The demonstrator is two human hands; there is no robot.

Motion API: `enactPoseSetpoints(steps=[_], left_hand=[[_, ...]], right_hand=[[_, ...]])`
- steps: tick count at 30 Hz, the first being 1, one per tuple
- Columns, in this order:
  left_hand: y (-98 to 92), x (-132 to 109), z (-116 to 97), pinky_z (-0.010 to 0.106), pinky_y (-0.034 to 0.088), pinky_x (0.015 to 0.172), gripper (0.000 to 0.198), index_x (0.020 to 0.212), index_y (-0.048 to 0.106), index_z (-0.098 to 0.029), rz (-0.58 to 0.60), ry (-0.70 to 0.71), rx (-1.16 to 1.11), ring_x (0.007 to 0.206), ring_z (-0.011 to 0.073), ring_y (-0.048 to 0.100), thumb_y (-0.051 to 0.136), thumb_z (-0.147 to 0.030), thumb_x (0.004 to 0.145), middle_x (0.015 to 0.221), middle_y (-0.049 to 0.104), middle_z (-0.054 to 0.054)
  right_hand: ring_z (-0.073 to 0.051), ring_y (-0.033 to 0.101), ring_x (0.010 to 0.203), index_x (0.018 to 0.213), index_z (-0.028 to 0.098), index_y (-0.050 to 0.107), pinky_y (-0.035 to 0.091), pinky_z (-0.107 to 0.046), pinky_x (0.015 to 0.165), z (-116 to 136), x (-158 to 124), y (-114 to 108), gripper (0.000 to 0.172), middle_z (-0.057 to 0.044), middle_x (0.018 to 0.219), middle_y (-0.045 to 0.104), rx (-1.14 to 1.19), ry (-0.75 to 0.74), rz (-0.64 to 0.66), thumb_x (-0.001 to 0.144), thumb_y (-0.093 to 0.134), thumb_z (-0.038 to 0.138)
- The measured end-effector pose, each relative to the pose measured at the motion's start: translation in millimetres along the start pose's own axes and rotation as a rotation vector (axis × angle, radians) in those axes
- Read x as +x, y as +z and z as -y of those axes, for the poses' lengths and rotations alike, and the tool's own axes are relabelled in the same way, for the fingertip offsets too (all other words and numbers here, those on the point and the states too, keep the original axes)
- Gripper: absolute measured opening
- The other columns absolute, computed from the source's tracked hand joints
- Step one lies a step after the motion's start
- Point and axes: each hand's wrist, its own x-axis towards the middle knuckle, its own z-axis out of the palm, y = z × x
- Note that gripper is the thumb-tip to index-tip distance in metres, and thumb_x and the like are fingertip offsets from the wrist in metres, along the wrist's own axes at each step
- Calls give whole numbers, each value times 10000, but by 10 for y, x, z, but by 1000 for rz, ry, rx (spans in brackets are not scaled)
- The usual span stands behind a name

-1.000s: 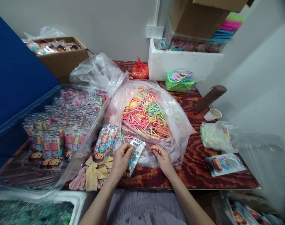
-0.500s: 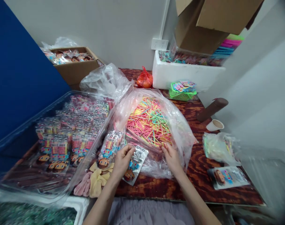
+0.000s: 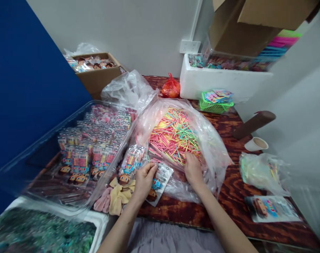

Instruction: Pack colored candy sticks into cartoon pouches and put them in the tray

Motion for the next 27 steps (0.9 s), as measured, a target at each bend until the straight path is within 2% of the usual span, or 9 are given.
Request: enactPoseSetpoints(steps=[5,8,13,16,18,21,23,25,27], left_hand=[[79,5,11,265,455,738,200,850,723,-179,49,21,-84,787,176,615,601,-335,825,819,701,25],[148,4,-36,255,454,728,164,845,704,-174,45,-13,-200,780,164,606,647,-313,780,820,690,21],[190,-9,-148,209,359,565,221,689,600,-161,57,-99,-302,568,95,464,717,-347,713,612,534,-46],[162,-21,-161,206,322,548,256,647,571,-161,80,-73,-262,555,88,415,675,-365,762,582,474,-54],[138,-32,-149,208,317,551,284,630,557,-162,100,-50,-225,562,92,406,632,-373,806,578,453,-52],[121,-55,-127,217,342,581,292,637,571,-164,121,3,-147,598,106,437,583,-358,856,603,479,-38],[128,-69,-118,228,378,626,263,680,620,-166,151,63,-90,645,123,488,572,-340,872,649,538,-19],[141,-78,-116,243,417,686,206,783,678,-174,186,105,-67,718,147,551,573,-325,876,745,620,8],[149,-78,-124,256,440,724,173,888,701,-185,189,117,-67,769,163,586,578,-305,872,832,668,27]], right_hand=[[-207,625,795,897,213,587,459,-330,775,256,17,-222,167,-27,823,682,846,263,36,894,518,365],[-183,625,733,876,204,601,464,-299,729,416,22,-270,210,-8,766,683,1096,337,102,833,612,409],[-170,592,731,823,200,622,450,-278,722,580,-92,-270,206,-4,762,657,1036,275,166,829,610,405],[-180,585,758,815,203,629,446,-288,747,618,-166,-296,188,-8,772,645,918,218,200,856,574,378],[-193,601,789,826,206,634,457,-307,776,617,-179,-345,197,-22,799,656,928,242,201,857,574,391],[-204,622,801,871,212,632,482,-331,773,595,-156,-443,238,-49,878,683,1087,351,232,830,607,445],[-196,615,781,875,212,626,485,-322,739,584,-137,-491,254,-51,896,682,1144,380,332,809,635,457],[-176,579,734,825,205,616,461,-292,691,583,-133,-504,248,-28,827,654,1080,317,441,798,649,449],[-158,522,695,766,199,595,423,-268,659,593,-152,-489,229,2,743,593,936,205,480,816,625,420]])
